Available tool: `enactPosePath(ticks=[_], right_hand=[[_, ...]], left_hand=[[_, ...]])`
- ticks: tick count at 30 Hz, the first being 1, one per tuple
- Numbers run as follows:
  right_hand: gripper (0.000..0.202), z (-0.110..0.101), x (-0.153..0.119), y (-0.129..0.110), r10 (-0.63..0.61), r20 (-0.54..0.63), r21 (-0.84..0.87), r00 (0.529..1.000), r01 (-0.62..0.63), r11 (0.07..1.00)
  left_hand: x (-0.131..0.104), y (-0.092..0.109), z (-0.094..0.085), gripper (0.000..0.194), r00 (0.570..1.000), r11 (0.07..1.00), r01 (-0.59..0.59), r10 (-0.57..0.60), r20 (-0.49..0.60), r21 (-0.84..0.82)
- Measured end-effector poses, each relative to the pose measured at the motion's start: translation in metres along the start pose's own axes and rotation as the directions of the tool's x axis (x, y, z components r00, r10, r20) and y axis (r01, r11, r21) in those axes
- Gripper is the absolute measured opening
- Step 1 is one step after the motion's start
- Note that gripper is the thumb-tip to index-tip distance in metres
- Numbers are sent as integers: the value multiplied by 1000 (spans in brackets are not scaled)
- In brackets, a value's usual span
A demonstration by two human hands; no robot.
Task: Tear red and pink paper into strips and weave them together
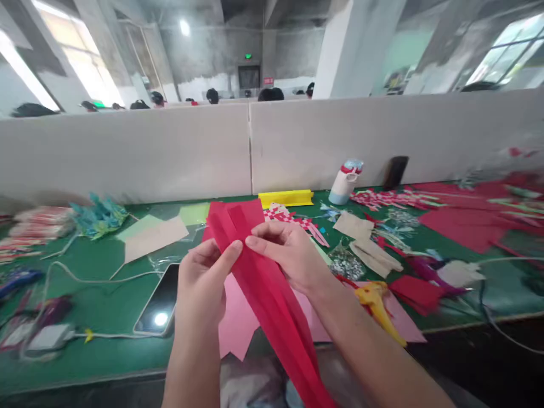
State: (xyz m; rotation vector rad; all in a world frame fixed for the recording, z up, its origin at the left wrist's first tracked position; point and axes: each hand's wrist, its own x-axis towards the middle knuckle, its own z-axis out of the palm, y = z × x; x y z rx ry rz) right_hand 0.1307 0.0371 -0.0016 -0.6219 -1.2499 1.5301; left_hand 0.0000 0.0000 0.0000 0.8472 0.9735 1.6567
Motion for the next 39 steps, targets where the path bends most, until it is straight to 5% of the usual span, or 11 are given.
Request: enactPosePath(ticks=[15, 25, 39], right_hand=[[17, -5, -1, 5, 44, 1, -67, 999, -44, 997], [17, -5, 2, 8, 15, -63, -120, 998, -23, 993], [17, -7, 1, 14, 31, 7, 36, 999, -31, 999]], left_hand=[[1, -1, -4, 25, 999, 999, 39, -40, -25, -2], [1, -4, -10, 22, 998, 993, 18, -25, 58, 113], [1, -8, -9, 23, 996, 996, 86, -87, 32, 24]])
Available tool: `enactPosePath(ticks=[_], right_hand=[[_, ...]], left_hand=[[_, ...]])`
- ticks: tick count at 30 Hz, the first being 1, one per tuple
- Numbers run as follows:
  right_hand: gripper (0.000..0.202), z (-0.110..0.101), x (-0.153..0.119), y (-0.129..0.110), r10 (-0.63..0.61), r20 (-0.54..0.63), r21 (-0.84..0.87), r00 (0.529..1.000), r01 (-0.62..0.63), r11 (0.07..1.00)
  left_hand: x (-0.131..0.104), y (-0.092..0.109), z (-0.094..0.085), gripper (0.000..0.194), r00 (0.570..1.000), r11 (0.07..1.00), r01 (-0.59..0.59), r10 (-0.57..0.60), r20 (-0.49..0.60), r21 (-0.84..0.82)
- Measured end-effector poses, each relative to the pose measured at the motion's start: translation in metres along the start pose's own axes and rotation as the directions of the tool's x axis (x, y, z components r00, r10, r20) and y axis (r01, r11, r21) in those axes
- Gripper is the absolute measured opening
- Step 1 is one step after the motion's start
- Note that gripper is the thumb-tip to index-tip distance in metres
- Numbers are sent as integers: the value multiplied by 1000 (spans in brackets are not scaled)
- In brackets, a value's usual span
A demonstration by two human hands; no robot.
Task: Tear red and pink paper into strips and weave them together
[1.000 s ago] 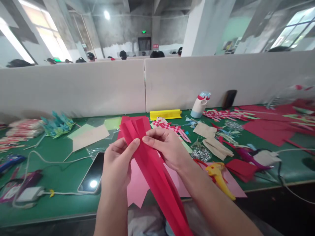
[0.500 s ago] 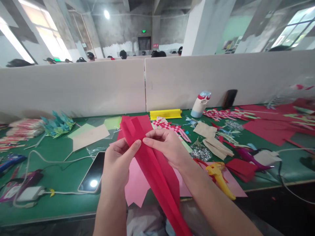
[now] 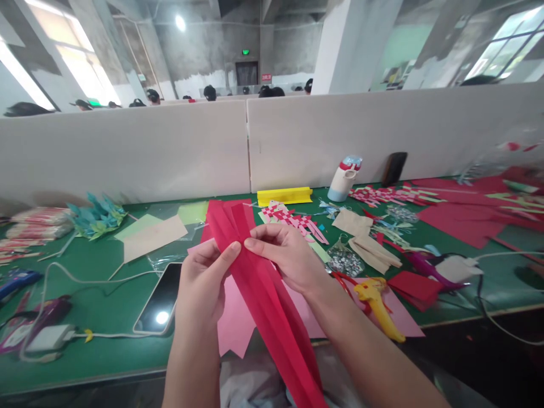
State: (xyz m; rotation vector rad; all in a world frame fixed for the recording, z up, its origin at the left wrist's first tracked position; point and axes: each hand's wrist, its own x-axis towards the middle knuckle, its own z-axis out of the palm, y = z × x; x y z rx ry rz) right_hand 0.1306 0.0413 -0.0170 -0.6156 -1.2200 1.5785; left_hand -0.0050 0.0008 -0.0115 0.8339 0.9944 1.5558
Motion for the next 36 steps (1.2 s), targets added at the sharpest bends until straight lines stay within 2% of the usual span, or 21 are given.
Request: enactPosePath(ticks=[7, 10, 15, 22, 29, 36], right_hand=[[21, -4, -2, -2, 46, -31, -91, 998, -48, 995], [23, -5, -2, -3, 49, -46, -135, 998, -55, 989], [21, -5, -1, 0, 29, -68, -86, 997, -35, 996], [18, -5, -2, 2, 21, -31, -27, 999, -22, 999], [20, -4, -1, 5, 31, -23, 41, 999, -30, 999], [25, -6, -4, 1, 87, -23, -59, 996, -88, 994]], left_hand=[[2, -1, -1, 23, 1000, 1000, 11, -11, -13, 6], [2, 0, -2, 26, 1000, 999, 16, -17, 18, 42], [0, 0, -3, 26, 999, 994, 30, -34, 37, 105], [0, -2, 0, 23, 999, 997, 45, -45, -6, 58], [1, -4, -1, 23, 997, 997, 70, -70, 18, 16], [3, -3, -4, 26, 998, 998, 57, -57, 2, 42]])
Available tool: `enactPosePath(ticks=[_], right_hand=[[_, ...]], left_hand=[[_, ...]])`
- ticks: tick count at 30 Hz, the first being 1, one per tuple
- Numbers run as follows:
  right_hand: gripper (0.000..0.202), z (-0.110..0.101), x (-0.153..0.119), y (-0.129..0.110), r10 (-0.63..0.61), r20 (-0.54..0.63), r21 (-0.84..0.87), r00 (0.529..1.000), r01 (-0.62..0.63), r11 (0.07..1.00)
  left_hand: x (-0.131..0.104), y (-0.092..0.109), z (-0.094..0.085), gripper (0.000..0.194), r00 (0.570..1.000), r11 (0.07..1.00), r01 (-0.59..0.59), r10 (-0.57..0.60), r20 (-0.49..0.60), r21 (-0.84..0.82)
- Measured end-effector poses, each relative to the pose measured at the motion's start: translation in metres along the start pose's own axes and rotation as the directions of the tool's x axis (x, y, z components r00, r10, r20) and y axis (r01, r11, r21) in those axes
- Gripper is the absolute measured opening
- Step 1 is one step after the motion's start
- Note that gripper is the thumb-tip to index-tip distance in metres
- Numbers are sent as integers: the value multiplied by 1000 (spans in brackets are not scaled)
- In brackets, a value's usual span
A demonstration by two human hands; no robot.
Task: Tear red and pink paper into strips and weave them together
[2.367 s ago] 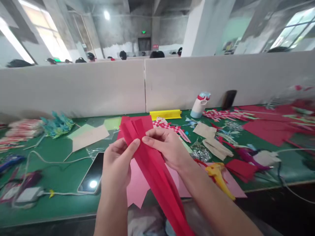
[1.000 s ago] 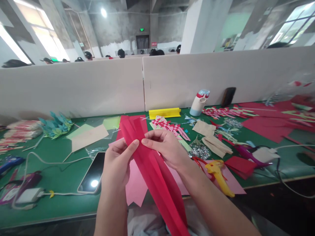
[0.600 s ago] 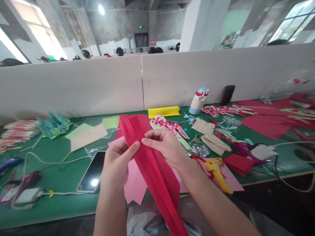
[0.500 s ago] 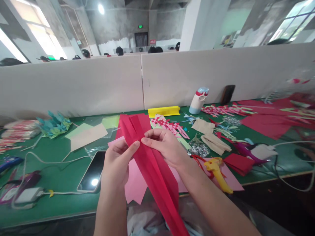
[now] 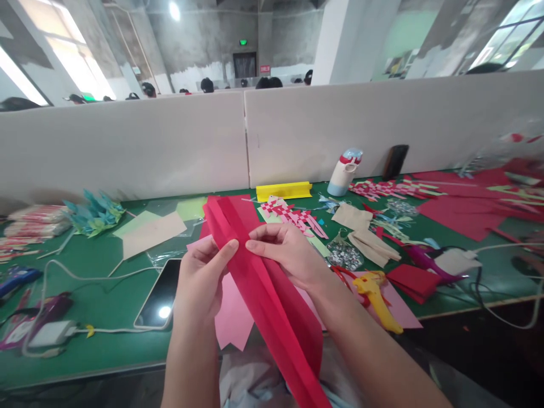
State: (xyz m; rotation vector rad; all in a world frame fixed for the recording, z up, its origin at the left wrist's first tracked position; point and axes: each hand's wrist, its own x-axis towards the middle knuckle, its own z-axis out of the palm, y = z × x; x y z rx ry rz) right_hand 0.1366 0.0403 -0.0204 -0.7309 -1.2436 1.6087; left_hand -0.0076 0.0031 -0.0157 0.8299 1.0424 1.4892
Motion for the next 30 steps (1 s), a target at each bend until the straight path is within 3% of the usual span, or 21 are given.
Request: enactPosePath(ticks=[13, 26, 30], right_hand=[[23, -3, 1, 4, -24, -36, -41, 999, 22, 999], [23, 4, 1, 8, 6, -54, 167, 999, 3, 986], [23, 2, 2, 8, 2, -42, 162, 999, 4, 987]], left_hand=[[-3, -1, 1, 24, 1000, 999, 15, -15, 6, 43], [-1, -4, 2, 27, 1000, 1000, 25, -25, 8, 3], [0, -3, 1, 28, 999, 999, 46, -46, 0, 1]])
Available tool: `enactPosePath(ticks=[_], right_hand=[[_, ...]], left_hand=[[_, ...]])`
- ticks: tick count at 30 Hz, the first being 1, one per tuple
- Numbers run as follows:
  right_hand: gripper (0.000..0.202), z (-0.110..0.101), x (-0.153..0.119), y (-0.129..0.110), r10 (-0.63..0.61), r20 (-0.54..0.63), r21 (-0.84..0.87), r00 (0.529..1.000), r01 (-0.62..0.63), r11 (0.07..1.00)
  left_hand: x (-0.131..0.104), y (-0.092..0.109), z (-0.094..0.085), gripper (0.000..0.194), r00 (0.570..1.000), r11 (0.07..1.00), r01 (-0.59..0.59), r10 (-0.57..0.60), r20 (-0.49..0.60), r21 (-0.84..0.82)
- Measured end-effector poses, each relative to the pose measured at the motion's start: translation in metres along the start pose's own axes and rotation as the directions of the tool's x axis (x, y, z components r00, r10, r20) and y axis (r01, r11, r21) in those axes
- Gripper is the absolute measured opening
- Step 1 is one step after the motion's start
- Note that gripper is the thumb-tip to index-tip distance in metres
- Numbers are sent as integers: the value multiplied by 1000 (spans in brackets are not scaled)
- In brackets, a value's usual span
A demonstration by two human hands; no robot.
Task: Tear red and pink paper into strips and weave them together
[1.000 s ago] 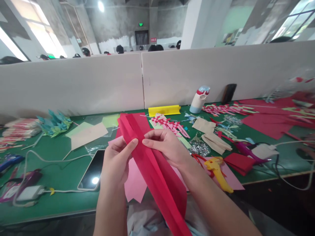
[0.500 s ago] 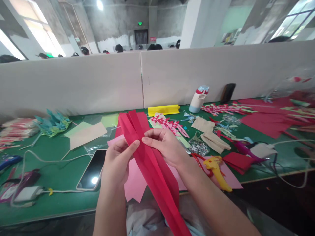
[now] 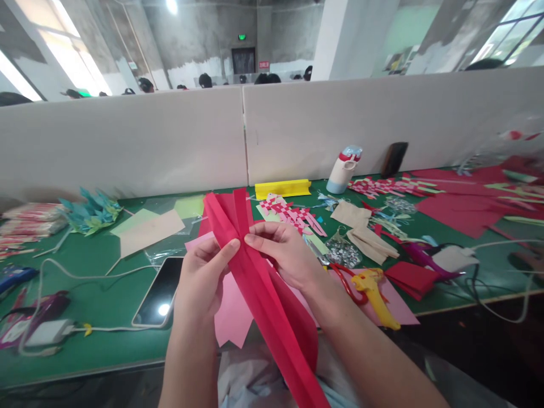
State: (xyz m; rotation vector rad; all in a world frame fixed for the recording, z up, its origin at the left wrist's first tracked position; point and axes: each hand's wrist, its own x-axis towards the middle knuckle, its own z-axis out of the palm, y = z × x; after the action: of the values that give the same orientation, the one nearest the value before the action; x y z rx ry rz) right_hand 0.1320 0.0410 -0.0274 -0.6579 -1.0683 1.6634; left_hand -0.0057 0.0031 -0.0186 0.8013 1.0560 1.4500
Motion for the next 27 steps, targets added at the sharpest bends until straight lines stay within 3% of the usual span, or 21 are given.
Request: enactPosePath(ticks=[6, 13, 27], right_hand=[[26, -5, -1, -7, 49, 25, -183, 998, -43, 982], [22, -4, -1, -6, -11, 4, -193, 1000, 12, 981], [19, 2, -2, -4, 7, 15, -9, 1000, -7, 1000]], left_hand=[[2, -1, -3, 26, 1000, 1000, -15, 14, 20, 19], [-1, -1, -3, 23, 998, 998, -18, 15, 62, 52], [-4, 0, 1, 21, 999, 999, -23, 24, 41, -29]])
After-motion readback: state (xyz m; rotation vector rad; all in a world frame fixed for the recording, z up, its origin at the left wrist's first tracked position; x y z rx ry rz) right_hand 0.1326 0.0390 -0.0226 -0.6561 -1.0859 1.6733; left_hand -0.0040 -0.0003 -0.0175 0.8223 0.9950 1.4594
